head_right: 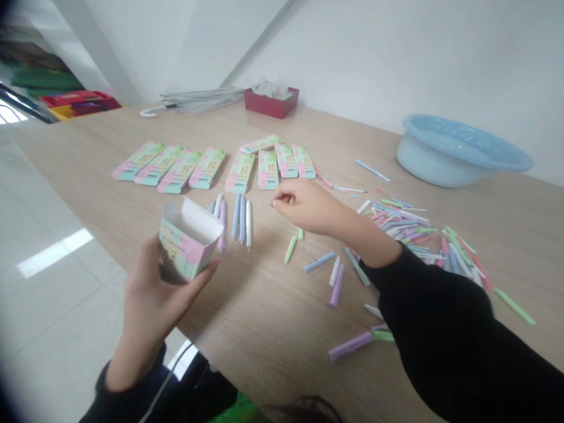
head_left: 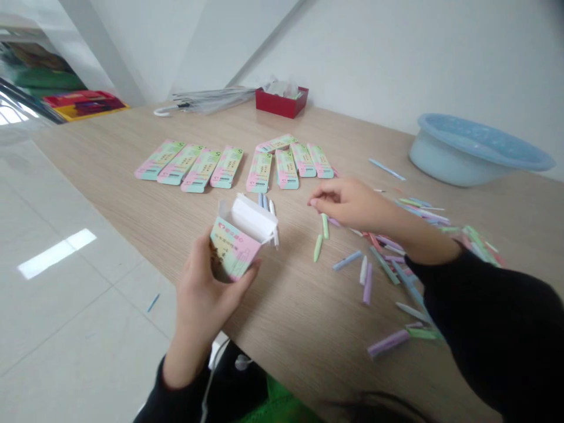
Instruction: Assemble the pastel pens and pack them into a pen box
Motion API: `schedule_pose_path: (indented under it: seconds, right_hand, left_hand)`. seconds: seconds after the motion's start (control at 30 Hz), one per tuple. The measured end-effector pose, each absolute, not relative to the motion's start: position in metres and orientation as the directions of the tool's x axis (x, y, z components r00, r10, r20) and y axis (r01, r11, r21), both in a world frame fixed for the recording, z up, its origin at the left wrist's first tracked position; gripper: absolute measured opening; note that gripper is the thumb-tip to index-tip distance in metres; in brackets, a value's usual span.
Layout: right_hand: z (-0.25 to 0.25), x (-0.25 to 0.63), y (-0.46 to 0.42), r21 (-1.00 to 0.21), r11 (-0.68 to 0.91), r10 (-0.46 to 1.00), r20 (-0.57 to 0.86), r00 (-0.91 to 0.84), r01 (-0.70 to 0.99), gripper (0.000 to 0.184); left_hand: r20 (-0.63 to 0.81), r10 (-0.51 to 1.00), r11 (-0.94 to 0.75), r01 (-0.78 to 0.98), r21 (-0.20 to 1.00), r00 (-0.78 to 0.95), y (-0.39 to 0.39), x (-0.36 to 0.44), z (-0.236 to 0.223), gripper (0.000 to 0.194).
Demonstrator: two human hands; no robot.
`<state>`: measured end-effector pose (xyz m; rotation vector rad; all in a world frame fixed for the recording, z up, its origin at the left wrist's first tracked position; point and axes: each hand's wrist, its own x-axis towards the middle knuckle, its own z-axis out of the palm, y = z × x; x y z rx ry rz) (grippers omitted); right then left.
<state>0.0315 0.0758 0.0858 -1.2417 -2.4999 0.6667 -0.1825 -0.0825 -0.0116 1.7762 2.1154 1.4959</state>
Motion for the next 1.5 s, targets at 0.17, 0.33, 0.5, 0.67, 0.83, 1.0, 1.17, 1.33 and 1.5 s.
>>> schedule_pose_path:
  seconds: [0.17,0.33,0.5,0.67,0.83,1.0,1.17,1.33,1.5]
  right_hand:
    - [0.031,-0.012,0.106,-0.371,0.531,0.790,-0.110,-0.604,0.762,0.021]
    - [0.011,-0.049,0.111,-0.291,0.513,0.802,-0.174,-0.572,0.807,0.023]
    - [0.002,-0.059,0.113,-0.245,0.495,0.820,-0.185,-0.542,0.833,0.021]
    - [0.003,-0.049,0.118,-0.256,0.477,0.830,-0.185,-0.527,0.841,0.017]
    - [0.059,-0.005,0.110,-0.352,0.397,0.892,-0.068,-0.447,0.847,0.025]
    - [0.137,0.034,0.054,-0.735,0.494,0.865,0.360,-0.350,0.464,0.024]
    - [0.150,0.031,-0.001,-0.637,0.644,0.763,0.499,-0.410,0.423,0.018]
    - [0.128,0.027,-0.009,-0.530,0.687,0.724,0.446,-0.525,0.497,0.017]
    - [0.135,0.042,-0.014,-0.619,0.642,0.765,0.474,-0.437,0.452,0.020]
  left_hand:
    - [0.374,0.720,0.138,0.648,0.749,-0.585,-0.083,-0.205,-0.010,0.054]
    - [0.257,0.805,0.171,0.623,0.763,-0.535,-0.072,-0.210,-0.016,0.052]
    - [0.273,0.821,0.153,0.654,0.741,-0.501,-0.062,-0.214,-0.020,0.050]
    - [0.411,0.815,0.011,0.721,0.693,-0.408,-0.059,-0.206,-0.023,0.054]
    - [0.498,0.809,-0.106,0.754,0.648,-0.314,-0.061,-0.191,-0.026,0.062]
    - [0.500,0.830,-0.180,0.730,0.660,-0.248,-0.062,-0.177,-0.022,0.061]
    - [0.499,0.835,-0.199,0.720,0.665,-0.230,-0.068,-0.163,-0.015,0.060]
    - [0.479,0.846,-0.174,0.728,0.664,-0.234,-0.074,-0.150,-0.010,0.064]
    - [0.507,0.834,-0.207,0.728,0.653,-0.217,-0.077,-0.143,-0.009,0.060]
